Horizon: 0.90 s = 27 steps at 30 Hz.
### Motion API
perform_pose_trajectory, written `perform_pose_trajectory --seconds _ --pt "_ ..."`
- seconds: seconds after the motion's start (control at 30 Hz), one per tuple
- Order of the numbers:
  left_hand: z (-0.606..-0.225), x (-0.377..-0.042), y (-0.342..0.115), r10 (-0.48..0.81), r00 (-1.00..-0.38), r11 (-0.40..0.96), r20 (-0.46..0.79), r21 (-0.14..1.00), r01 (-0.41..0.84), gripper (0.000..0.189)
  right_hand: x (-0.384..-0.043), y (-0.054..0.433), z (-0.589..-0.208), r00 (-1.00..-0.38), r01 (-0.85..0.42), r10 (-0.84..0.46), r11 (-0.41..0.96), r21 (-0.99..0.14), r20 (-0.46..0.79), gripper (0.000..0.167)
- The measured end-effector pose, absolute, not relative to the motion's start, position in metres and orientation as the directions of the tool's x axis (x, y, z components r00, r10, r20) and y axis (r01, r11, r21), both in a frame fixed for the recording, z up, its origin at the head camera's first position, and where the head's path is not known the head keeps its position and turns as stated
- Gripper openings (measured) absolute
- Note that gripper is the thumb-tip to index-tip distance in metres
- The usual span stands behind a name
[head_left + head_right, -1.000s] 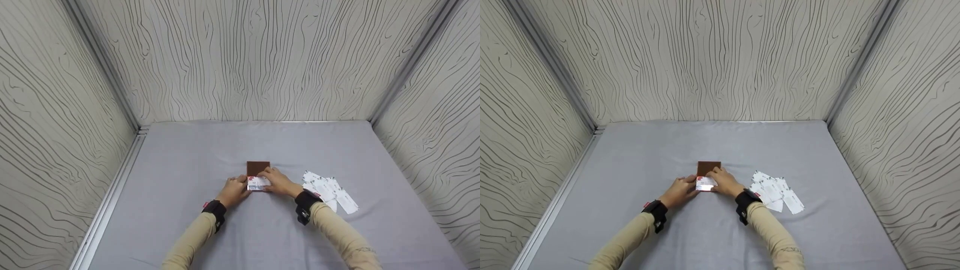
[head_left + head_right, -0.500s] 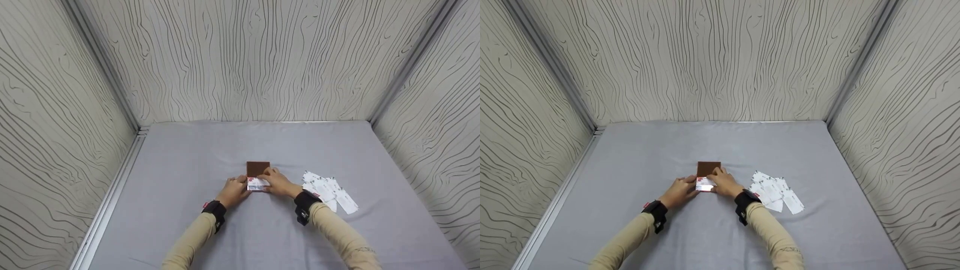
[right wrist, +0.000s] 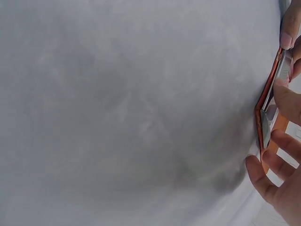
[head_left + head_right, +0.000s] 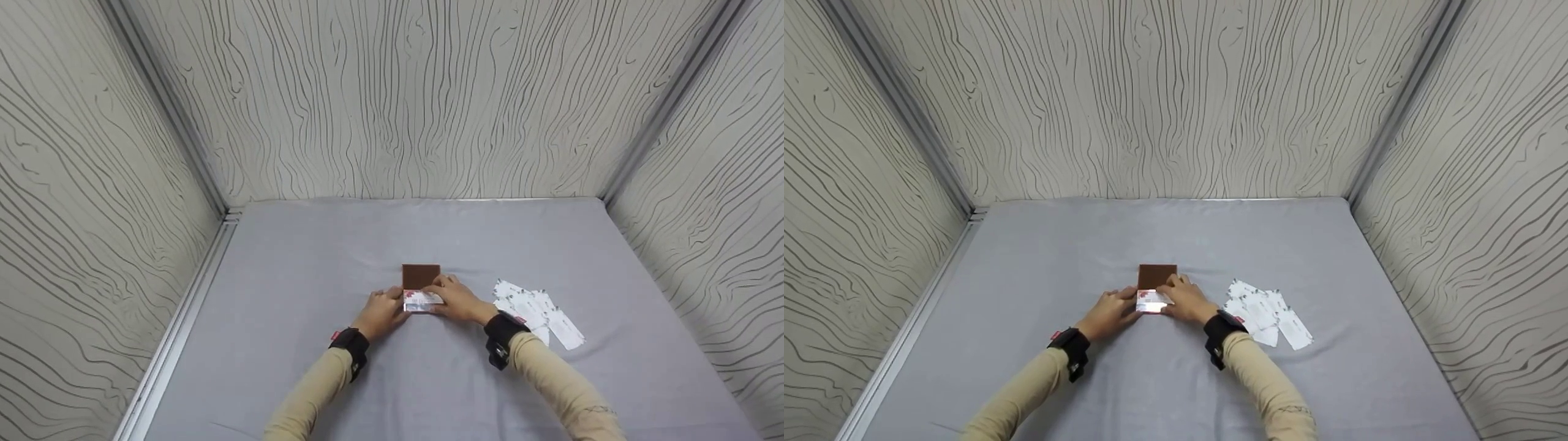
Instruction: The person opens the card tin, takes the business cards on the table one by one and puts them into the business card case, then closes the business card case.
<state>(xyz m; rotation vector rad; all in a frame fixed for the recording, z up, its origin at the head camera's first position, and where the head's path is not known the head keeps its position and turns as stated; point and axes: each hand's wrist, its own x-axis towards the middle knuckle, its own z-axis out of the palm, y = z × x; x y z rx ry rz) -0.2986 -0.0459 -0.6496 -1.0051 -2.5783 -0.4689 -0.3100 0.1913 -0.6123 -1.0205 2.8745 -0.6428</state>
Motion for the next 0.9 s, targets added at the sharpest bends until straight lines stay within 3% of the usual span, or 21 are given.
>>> perform_pose_trajectory --seconds 0.2,0.43,0.67,0.9 --pt "-0.648 -0.298 -0.046 0.586 -0.718 0.706 0.376 0.198 0.680 0.026 -0.307 0.201 -0.610 -0.802 -0.581 -0.578 0.702 -0.411 0.147 0.037" --pt "-0.648 -0.298 -0.047 0.591 -0.696 0.696 0.408 0.179 0.695 0.026 -0.305 0.221 -0.607 -0.808 -0.582 -0.559 0.712 -0.393 0.185 0.030" --pt "-0.647 -0.297 -0.048 0.588 -0.702 0.700 0.401 0.182 0.690 0.028 -0.304 0.248 -0.605 -0.793 -0.609 -0.564 0.730 -0.310 0.229 0.027" --pt "-0.645 -0.296 -0.047 0.592 -0.689 0.708 0.418 0.137 0.692 0.026 -0.295 0.283 -0.601 -0.825 -0.565 -0.539 0.770 -0.297 0.172 0.030"
